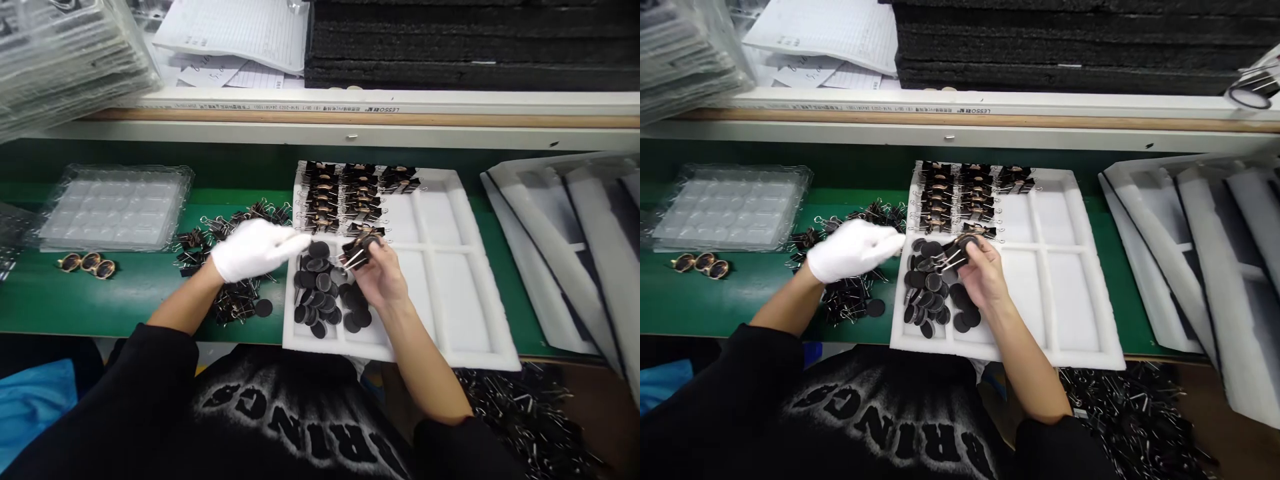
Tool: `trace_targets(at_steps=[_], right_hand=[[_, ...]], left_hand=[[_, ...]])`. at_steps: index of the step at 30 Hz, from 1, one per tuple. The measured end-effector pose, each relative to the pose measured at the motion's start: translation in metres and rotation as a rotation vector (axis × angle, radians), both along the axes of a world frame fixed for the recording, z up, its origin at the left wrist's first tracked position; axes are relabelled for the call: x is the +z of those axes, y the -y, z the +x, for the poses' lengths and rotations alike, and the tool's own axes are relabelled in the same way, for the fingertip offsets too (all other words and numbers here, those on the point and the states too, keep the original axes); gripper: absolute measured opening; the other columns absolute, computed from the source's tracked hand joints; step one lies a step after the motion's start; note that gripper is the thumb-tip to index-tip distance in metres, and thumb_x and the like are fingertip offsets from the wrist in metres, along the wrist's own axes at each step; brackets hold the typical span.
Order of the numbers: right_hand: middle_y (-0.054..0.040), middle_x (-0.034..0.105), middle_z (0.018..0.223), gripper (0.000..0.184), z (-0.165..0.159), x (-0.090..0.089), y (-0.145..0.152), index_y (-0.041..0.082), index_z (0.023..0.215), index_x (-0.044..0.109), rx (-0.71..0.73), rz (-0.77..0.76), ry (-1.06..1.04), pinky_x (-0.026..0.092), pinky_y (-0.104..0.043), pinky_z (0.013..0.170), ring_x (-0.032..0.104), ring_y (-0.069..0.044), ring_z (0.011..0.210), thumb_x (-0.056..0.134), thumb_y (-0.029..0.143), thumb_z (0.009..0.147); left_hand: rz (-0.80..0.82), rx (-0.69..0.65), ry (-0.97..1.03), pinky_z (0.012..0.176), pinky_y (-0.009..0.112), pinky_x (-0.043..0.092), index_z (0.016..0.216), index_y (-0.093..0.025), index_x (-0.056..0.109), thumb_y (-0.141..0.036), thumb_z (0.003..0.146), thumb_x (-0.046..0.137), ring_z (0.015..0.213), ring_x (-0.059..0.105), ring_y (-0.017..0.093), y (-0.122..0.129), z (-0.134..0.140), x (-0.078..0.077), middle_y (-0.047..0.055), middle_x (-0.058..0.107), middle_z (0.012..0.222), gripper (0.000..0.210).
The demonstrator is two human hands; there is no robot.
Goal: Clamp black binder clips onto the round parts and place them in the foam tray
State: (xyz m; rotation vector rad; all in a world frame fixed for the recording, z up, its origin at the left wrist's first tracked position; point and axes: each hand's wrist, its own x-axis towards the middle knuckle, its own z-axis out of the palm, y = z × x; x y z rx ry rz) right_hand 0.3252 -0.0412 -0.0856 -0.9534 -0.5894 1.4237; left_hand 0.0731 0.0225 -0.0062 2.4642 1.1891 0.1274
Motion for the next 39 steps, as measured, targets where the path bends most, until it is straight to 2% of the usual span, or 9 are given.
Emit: trace_targets(at_steps=[4,7,12,17,21,25,28,32,39], right_hand=[[0.0043,0.072,0.084,0.041,0.006,-0.003,-0.003,0.026,0.089,0.073,-0.080,-0.085,-0.112,0.063,-0.029,0.071,0.070,-0.014,0.075,0.097,0.049,0.066],[0.0039,0.072,0.087,0.041,0.006,-0.004,-0.003,0.026,0.094,0.074,-0.057,-0.088,-0.100,0.062,-0.029,0.070,0.070,-0.014,0.076,0.096,0.049,0.068],[0.0038,0.072,0.088,0.040,0.002,-0.003,-0.003,0.027,0.092,0.074,0.007,-0.039,-0.055,0.061,-0.028,0.071,0.069,-0.014,0.078,0.096,0.051,0.069],[0.0015,0.073,0.090,0.034,0.002,-0.003,-0.002,0.027,0.087,0.075,0.070,0.028,0.011,0.060,-0.029,0.071,0.068,-0.015,0.079,0.094,0.051,0.071],[-0.0039,0.076,0.098,0.031,0.001,0.001,0.002,0.025,0.084,0.080,0.210,0.108,0.097,0.062,-0.036,0.085,0.071,-0.020,0.089,0.096,0.047,0.070],[-0.0104,0.071,0.138,0.023,-0.002,0.005,0.007,0.025,0.091,0.085,0.532,0.268,0.221,0.054,-0.044,0.111,0.067,-0.030,0.129,0.089,0.045,0.082],[-0.0111,0.076,0.123,0.022,-0.005,0.004,0.009,0.024,0.095,0.086,0.693,0.332,0.289,0.058,-0.040,0.100,0.071,-0.027,0.117,0.085,0.044,0.087],[-0.0085,0.076,0.102,0.023,-0.008,-0.001,0.010,0.021,0.095,0.087,0.637,0.333,0.294,0.060,-0.031,0.080,0.073,-0.020,0.091,0.088,0.041,0.083],[-0.0049,0.076,0.107,0.019,-0.010,-0.005,0.009,0.028,0.098,0.085,0.336,0.339,0.229,0.055,-0.035,0.102,0.071,-0.021,0.106,0.080,0.045,0.092]], left_hand=[[0.003,0.325,-0.441,0.061,0.033,0.036,0.064,-0.021,0.061,-0.077,0.097,0.029,0.061,0.059,0.024,-0.023,-0.031,0.008,0.009,0.064,0.065,0.072],[-0.151,0.347,-0.618,0.068,0.038,0.048,0.072,-0.018,0.071,-0.078,0.093,0.034,0.072,0.069,0.031,-0.031,-0.031,-0.006,0.016,0.073,0.078,0.074],[-0.137,0.354,-0.643,0.077,0.044,0.053,0.087,-0.012,0.077,-0.058,0.091,0.048,0.089,0.074,0.039,-0.036,-0.011,-0.026,0.025,0.077,0.094,0.055],[-0.104,0.321,-0.567,0.063,0.035,0.044,0.069,-0.019,0.069,-0.049,0.081,0.056,0.071,0.069,0.029,-0.041,-0.018,-0.019,0.014,0.073,0.076,0.035],[-0.043,0.259,-0.390,0.058,0.030,0.032,0.059,-0.022,0.054,-0.055,0.086,0.053,0.058,0.052,0.017,-0.030,-0.026,0.003,0.002,0.057,0.059,0.042],[-0.157,-0.134,0.018,0.056,0.028,0.028,0.056,-0.020,0.042,-0.049,0.092,0.055,0.052,0.034,0.010,-0.007,-0.013,0.020,-0.005,0.038,0.053,0.047],[-0.203,-0.274,0.129,0.055,0.028,0.025,0.057,-0.019,0.043,-0.044,0.093,0.057,0.052,0.031,0.008,0.003,0.004,0.020,-0.006,0.039,0.052,0.046],[-0.150,-0.149,0.233,0.056,0.026,0.028,0.059,-0.019,0.044,-0.049,0.096,0.057,0.053,0.036,0.008,0.008,0.017,0.006,-0.005,0.043,0.054,0.049],[-0.017,0.222,0.162,0.060,0.028,0.038,0.074,-0.021,0.060,-0.058,0.084,0.063,0.057,0.057,0.014,0.033,0.030,-0.019,-0.001,0.063,0.061,0.039]])
